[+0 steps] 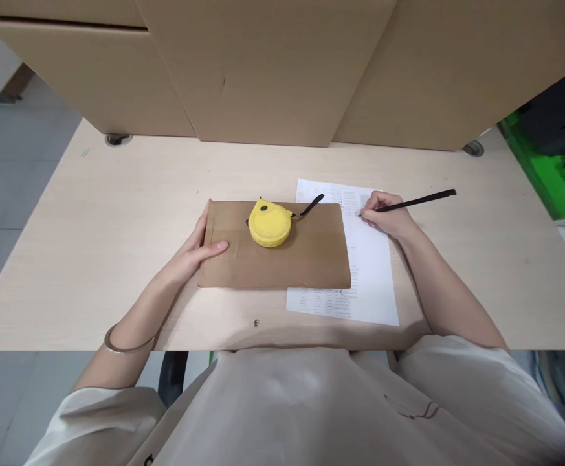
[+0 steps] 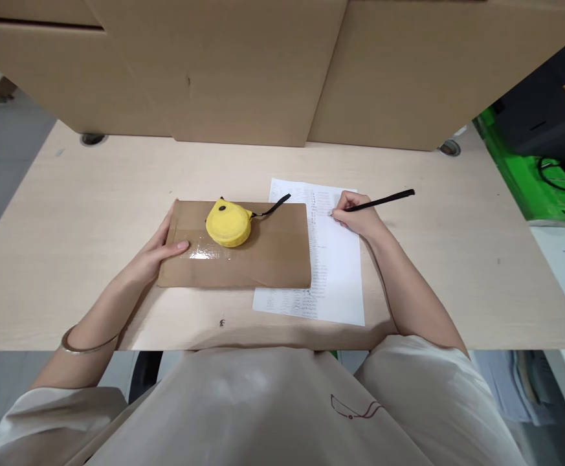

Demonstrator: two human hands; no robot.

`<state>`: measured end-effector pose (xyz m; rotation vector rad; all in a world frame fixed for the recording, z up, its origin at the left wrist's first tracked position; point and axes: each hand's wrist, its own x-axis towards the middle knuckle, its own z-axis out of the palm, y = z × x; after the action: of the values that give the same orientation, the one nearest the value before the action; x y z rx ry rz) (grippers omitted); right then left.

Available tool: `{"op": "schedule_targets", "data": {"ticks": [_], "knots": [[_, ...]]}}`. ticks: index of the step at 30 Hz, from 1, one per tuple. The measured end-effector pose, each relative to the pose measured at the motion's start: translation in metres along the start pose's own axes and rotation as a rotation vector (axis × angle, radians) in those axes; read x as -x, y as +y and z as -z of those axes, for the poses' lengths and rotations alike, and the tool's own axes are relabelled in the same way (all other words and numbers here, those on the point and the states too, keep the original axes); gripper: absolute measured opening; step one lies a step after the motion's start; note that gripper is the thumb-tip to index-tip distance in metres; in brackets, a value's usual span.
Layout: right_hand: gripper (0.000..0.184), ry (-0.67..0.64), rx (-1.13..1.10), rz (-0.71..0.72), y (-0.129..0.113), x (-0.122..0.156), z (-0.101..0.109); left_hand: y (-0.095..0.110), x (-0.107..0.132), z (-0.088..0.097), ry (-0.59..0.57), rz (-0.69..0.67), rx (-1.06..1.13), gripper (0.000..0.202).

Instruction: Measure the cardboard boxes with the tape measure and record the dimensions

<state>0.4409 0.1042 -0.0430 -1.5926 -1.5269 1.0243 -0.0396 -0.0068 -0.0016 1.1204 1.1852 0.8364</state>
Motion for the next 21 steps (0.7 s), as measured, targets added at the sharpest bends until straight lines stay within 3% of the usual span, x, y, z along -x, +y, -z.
{"op": "schedule_targets", "data": {"ticks": [4, 11, 18, 21], "knots": [[0.033, 0.002, -0.001, 0.006, 0.003, -0.001, 0.001, -0.001, 0.0, 0.001, -0.007, -0.009, -0.026, 0.132], [0.026, 0.023, -0.027, -0.003, 0.0, -0.002, -0.001, -0.002, -0.001, 0.002, 0.007, 0.014, 0.005, 0.139], [0.053, -0.075, -0.059, -0.093, -0.002, 0.0, 0.007, -0.007, -0.005, 0.006, -0.008, -0.009, -0.034, 0.133], [0.068, -0.09, 0.135, -0.123, -0.006, 0.001, 0.013, -0.011, -0.008, 0.008, -0.008, -0.027, -0.051, 0.133]]}}
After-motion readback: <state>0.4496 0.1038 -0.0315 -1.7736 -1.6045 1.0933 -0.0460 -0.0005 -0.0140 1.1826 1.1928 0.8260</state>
